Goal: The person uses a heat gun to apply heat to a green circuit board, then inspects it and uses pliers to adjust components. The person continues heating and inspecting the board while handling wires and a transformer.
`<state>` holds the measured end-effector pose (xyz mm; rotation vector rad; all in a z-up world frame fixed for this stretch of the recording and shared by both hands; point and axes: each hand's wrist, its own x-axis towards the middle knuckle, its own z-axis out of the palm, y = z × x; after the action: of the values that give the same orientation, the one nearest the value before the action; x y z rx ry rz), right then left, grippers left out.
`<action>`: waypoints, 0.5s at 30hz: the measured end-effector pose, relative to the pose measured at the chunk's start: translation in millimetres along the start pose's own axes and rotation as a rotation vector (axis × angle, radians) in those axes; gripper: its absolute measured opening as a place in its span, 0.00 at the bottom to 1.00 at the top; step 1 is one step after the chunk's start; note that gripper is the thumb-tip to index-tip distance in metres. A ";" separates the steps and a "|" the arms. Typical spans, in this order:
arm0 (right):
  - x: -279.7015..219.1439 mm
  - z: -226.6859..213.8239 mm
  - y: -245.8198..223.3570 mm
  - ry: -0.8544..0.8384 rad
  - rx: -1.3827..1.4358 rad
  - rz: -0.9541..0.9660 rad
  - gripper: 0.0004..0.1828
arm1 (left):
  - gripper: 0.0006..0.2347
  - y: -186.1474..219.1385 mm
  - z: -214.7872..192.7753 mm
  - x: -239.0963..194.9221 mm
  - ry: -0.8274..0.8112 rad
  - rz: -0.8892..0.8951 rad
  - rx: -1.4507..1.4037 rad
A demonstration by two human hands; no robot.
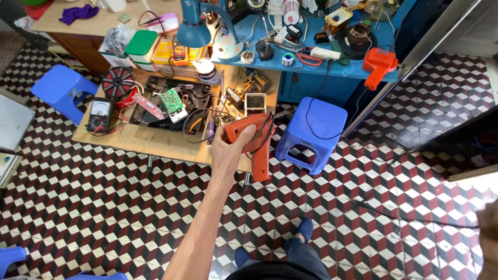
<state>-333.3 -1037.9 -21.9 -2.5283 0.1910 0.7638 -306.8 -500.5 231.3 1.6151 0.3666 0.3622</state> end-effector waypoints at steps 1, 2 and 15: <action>-3.5 9.6 16.5 0.024 0.039 0.062 0.18 | 0.27 -1.8 -11.1 -3.4 -0.003 0.031 0.028; -7.5 21.5 28.7 0.048 0.078 0.125 0.18 | 0.27 -3.6 -22.8 -5.8 -0.005 0.062 0.055; -109.5 128.2 -68.4 -0.384 0.287 -0.118 0.17 | 0.31 -42.5 -84.3 -6.4 -0.004 0.125 0.124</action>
<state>-468.3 -916.1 -26.0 -2.0617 0.0175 1.0706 -350.8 -425.0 195.0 1.7645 0.2904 0.4387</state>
